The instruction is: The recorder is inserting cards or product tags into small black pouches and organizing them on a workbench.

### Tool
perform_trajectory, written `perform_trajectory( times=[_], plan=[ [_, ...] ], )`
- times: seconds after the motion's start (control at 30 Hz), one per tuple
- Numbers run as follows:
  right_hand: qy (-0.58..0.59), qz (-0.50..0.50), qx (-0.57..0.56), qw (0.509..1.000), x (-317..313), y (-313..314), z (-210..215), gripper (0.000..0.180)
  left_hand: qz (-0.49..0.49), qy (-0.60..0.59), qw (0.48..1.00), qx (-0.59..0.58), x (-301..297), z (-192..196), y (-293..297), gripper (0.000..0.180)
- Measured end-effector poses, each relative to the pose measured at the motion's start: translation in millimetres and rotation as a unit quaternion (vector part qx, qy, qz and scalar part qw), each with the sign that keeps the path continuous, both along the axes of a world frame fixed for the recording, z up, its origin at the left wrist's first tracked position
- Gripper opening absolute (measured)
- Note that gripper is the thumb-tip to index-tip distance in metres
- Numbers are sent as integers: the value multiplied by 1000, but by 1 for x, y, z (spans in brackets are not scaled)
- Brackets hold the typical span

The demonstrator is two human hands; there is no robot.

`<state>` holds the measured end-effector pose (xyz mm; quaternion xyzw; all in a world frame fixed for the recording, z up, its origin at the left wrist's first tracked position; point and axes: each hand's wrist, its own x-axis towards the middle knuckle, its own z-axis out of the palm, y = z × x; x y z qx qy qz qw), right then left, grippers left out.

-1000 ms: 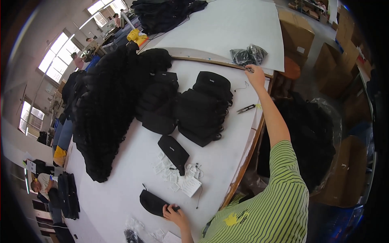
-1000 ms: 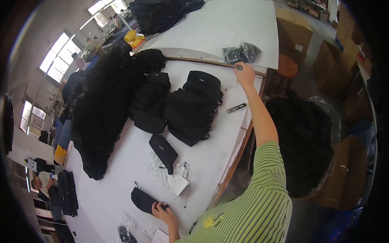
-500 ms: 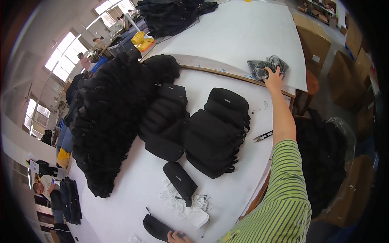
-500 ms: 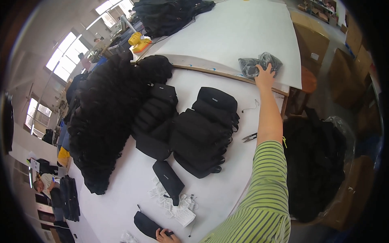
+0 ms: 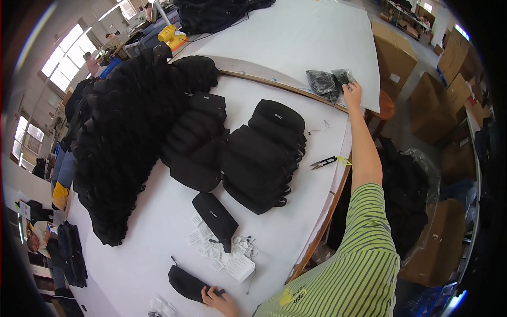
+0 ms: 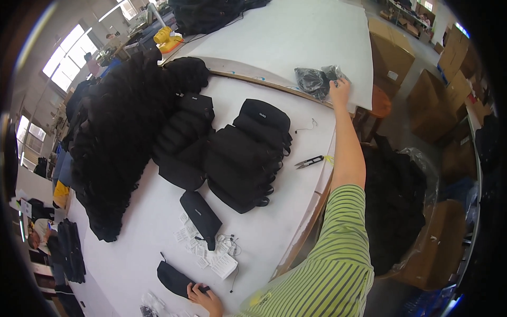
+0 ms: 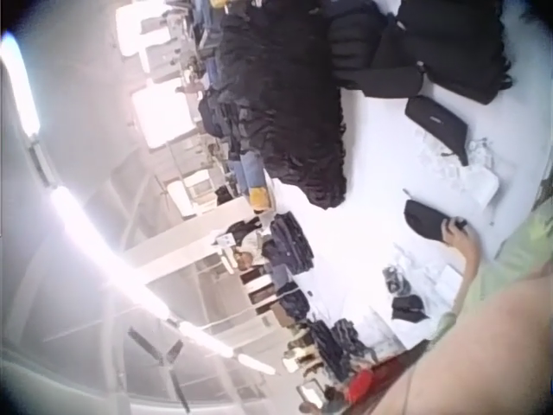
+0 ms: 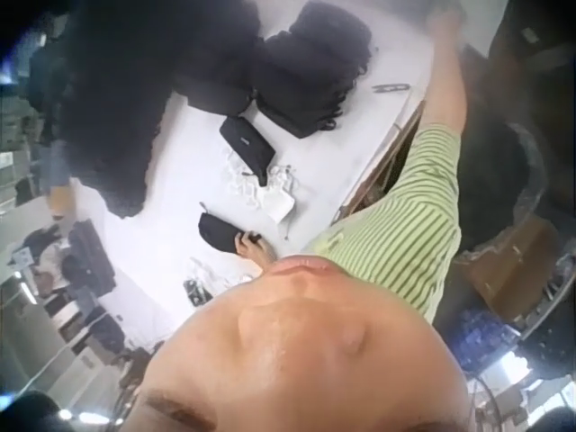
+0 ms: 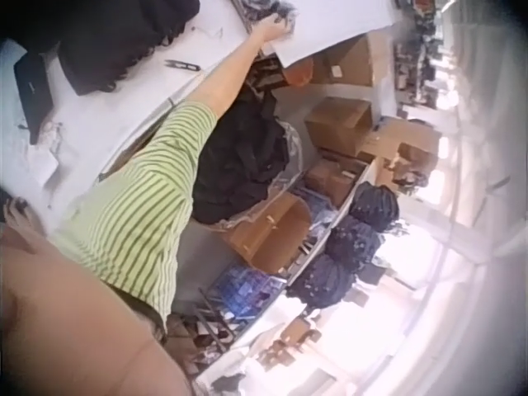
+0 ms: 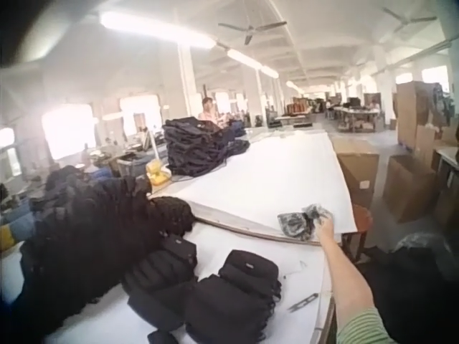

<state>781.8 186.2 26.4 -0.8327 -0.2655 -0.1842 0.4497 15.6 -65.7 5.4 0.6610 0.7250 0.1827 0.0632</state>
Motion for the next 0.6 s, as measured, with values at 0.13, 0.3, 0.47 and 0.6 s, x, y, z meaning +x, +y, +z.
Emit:
perform_trajectory(
  times=[0.13,0.3,0.47,0.6],
  plan=[
    [67,36,152,985,35,-29,18,33,18,-22,1000,2,3,5,-1,20],
    [155,116,198,961,21,-36,46,33,40,-36,998,-16,0,4,-3,21],
    [137,161,217,953,4,-47,64,36,21,-50,999,9,1,3,-2,19],
    [220,179,190,940,-5,-41,76,35,36,-52,998,16,-1,4,-4,19]
  ],
)
